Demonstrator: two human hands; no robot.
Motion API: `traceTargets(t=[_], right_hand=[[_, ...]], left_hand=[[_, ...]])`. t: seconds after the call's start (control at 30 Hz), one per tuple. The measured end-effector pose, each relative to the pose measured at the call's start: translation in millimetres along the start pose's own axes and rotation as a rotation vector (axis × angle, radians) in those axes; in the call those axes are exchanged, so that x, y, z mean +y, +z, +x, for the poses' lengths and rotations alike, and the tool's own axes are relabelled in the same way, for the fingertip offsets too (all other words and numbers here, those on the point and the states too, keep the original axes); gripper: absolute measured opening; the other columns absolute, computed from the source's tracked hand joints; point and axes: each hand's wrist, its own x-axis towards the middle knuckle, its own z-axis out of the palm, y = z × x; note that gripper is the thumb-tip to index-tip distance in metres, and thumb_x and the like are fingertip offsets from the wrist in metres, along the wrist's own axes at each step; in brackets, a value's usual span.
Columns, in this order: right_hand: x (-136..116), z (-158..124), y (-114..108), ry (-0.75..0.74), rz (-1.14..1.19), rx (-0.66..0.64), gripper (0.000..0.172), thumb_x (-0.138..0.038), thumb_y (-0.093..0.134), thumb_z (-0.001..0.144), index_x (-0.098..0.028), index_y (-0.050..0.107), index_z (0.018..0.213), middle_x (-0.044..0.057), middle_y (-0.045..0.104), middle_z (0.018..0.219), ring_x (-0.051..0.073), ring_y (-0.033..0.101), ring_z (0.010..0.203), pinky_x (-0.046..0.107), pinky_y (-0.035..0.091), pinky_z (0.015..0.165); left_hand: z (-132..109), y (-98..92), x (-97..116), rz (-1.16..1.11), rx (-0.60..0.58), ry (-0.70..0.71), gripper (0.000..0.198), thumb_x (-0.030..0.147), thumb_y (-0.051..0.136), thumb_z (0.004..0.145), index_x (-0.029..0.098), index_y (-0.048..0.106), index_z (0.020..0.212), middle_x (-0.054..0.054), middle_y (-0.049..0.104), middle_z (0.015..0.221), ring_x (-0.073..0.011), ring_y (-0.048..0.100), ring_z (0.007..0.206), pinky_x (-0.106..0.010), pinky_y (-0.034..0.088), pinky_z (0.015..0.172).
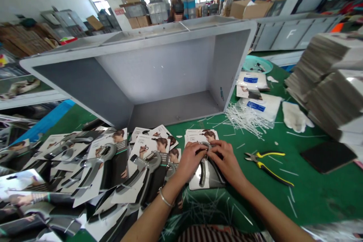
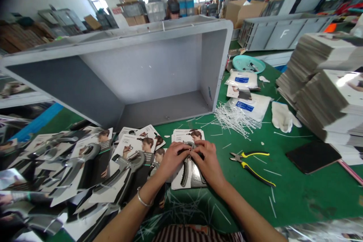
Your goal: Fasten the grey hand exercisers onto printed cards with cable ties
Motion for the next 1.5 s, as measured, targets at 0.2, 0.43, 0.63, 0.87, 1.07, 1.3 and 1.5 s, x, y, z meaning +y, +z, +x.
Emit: traceTargets(t=[0.2, 0.43, 0.63, 0.87, 1.07, 1.3, 1.5], right_hand=[[5, -7, 0, -0.012, 0.038, -0.183, 0.023, -0.035, 0.055, 0.094, -0.022, 0.069, 0.080, 0.005, 0.046, 0.144, 0.027, 0.037, 0.134, 0.048, 0.028, 0.109], [8, -3, 1, -0.009, 0.019, -0.199, 0.021, -0.034, 0.057, 0.093, -0.022, 0.070, 0.081, 0.006, 0.045, 0.145, 0.028, 0.036, 0.135, 0.048, 0.029, 0.109], [12, -3, 4, -0.035, -0.004, -0.187, 0.020, -0.033, 0.057, 0.093, -0.023, 0.070, 0.082, 0.006, 0.047, 0.142, 0.029, 0.038, 0.133, 0.049, 0.032, 0.107], [12, 0, 5, -0.019, 0.017, -0.175, 0.018, -0.032, 0.058, 0.092, -0.024, 0.070, 0.082, 0.006, 0.050, 0.139, 0.029, 0.041, 0.128, 0.049, 0.033, 0.106], [11, 4, 9, 0.011, 0.041, -0.131, 0.019, -0.034, 0.059, 0.092, -0.023, 0.069, 0.080, 0.006, 0.057, 0.130, 0.027, 0.045, 0.122, 0.049, 0.033, 0.104], [16, 2, 12, -0.027, 0.056, -0.072, 0.013, -0.027, 0.056, 0.093, -0.025, 0.062, 0.104, 0.007, 0.058, 0.129, 0.025, 0.046, 0.125, 0.047, 0.034, 0.106], [12, 1, 19, -0.021, 0.047, 0.042, 0.025, -0.023, 0.054, 0.092, -0.026, 0.056, 0.118, 0.007, 0.056, 0.133, 0.025, 0.045, 0.128, 0.046, 0.033, 0.107]], left_hand=[[1, 4.1, -10, -0.149, 0.043, -0.019, 0.015, 0.017, 0.062, 0.086, 0.021, 0.075, 0.090, -0.005, 0.065, 0.097, -0.0185, 0.060, 0.100, -0.032, 0.044, 0.095], [1, 2.9, -12, -0.213, 0.014, -0.050, 0.013, 0.015, 0.064, 0.085, 0.021, 0.075, 0.087, -0.003, 0.063, 0.097, -0.0167, 0.060, 0.098, -0.029, 0.044, 0.092], [-2, 0.7, -13, -0.200, 0.004, -0.062, 0.017, 0.016, 0.064, 0.086, 0.024, 0.076, 0.094, -0.002, 0.063, 0.097, -0.0167, 0.059, 0.100, -0.029, 0.043, 0.092], [-4, -1.7, -12, -0.179, -0.011, -0.046, 0.015, 0.016, 0.064, 0.086, 0.022, 0.076, 0.092, -0.004, 0.064, 0.098, -0.0176, 0.060, 0.101, -0.031, 0.043, 0.094], [-6, -10.3, -8, -0.243, -0.079, -0.089, 0.014, 0.022, 0.061, 0.089, 0.021, 0.074, 0.094, -0.004, 0.069, 0.098, -0.0185, 0.062, 0.098, -0.032, 0.045, 0.092], [-7, -11.2, 13, 0.029, 0.118, -0.021, 0.010, 0.022, 0.062, 0.089, 0.020, 0.066, 0.080, 0.000, 0.068, 0.085, -0.0187, 0.059, 0.092, -0.034, 0.041, 0.088], [-35, 6.9, 18, 0.240, 0.058, 0.256, 0.015, 0.020, 0.049, 0.096, 0.018, 0.059, 0.086, -0.004, 0.065, 0.088, -0.0202, 0.056, 0.090, -0.040, 0.039, 0.090]])
